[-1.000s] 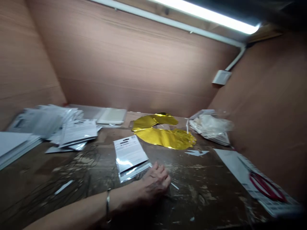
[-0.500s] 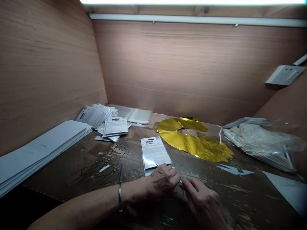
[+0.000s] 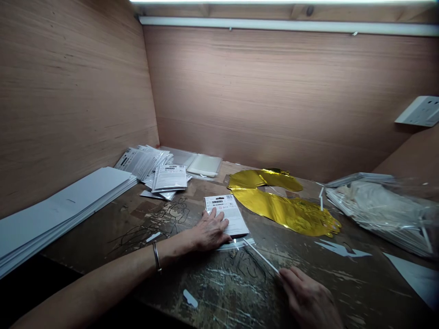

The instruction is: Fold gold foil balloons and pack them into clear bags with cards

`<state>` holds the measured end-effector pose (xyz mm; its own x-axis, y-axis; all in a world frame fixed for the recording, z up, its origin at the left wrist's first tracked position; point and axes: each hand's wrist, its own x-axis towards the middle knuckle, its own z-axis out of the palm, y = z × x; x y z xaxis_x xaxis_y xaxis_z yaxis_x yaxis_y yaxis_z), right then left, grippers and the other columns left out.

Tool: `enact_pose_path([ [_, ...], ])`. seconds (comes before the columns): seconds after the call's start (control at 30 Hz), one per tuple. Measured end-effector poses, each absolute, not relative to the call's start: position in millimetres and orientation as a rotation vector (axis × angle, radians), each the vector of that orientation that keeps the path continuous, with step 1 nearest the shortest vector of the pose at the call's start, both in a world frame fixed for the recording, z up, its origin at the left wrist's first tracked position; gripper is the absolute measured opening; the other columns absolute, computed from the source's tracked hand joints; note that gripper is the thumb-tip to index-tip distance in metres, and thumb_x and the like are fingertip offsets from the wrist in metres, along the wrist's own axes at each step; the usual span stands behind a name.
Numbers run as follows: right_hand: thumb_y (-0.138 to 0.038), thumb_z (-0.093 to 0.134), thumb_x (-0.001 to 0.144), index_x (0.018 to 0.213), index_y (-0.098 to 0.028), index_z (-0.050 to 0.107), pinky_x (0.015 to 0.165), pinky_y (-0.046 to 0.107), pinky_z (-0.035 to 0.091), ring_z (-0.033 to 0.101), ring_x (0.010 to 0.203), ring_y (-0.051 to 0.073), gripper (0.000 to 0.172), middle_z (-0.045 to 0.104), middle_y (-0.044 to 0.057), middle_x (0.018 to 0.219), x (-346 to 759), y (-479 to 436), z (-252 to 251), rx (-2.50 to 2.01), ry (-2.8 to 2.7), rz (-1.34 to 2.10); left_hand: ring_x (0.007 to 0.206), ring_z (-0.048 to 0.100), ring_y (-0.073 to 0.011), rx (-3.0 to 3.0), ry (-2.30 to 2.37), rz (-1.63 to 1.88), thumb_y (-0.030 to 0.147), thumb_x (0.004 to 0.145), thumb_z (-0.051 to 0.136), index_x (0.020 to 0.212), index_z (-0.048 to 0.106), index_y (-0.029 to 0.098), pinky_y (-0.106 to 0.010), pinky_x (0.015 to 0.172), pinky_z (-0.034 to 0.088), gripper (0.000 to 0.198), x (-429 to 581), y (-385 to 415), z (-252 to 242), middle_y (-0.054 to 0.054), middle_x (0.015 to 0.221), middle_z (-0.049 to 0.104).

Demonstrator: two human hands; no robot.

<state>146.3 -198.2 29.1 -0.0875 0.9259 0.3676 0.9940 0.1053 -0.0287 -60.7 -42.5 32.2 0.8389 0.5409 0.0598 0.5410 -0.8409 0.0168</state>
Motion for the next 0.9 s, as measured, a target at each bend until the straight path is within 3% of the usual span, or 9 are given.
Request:
enact_pose_path([
  [0.2, -0.024, 0.027, 0.079, 0.061, -0.023, 0.054, 0.045, 0.022, 0.037, 0.054, 0.047, 0.013, 0.033, 0.057, 0.001, 0.055, 138, -188, 43, -1.991, -2.067, -0.172, 0.074, 0.053, -0.0203, -3.007, -0.751, -0.007, 0.026, 0.081, 0.027, 0.086, 0.047, 0.013, -0.035, 0.066, 0.041, 0.024, -52, -40, 47, -0.009, 0.079, 0.055],
  [0.37, -0.023, 0.032, 0.076, 0.071, -0.022, 0.056, 0.048, 0.023, 0.034, 0.057, 0.055, 0.015, 0.025, 0.063, 0.002, 0.063, 129, -173, 64, -2.000, -2.009, -0.079, 0.056, 0.054, -0.0175, -2.960, -0.694, 0.044, 0.016, 0.077, 0.032, 0.081, 0.046, 0.010, -0.029, 0.053, 0.042, 0.016, -45, -39, 52, -0.008, 0.067, 0.057],
  [0.67, -0.015, 0.033, 0.075, 0.063, -0.019, 0.046, 0.045, 0.024, 0.022, 0.054, 0.051, 0.014, 0.018, 0.060, 0.002, 0.055, 109, -140, 55, -2.075, -2.035, -0.135, 0.061, 0.051, -0.0207, -2.787, -0.396, 0.052, 0.007, 0.070, 0.035, 0.079, 0.049, 0.006, -0.031, 0.052, 0.040, 0.016, -46, -45, 37, -0.013, 0.069, 0.053],
  [0.9, -0.024, 0.042, 0.070, 0.064, -0.018, 0.045, 0.052, 0.025, 0.028, 0.052, 0.059, 0.017, 0.009, 0.054, 0.002, 0.058, 118, -109, 35, -1.894, -1.825, 0.195, 0.064, 0.050, -0.0222, -2.784, -0.326, -0.084, 0.009, 0.072, 0.033, 0.080, 0.045, 0.008, -0.033, 0.053, 0.040, 0.015, -49, -45, 23, -0.013, 0.071, 0.051],
])
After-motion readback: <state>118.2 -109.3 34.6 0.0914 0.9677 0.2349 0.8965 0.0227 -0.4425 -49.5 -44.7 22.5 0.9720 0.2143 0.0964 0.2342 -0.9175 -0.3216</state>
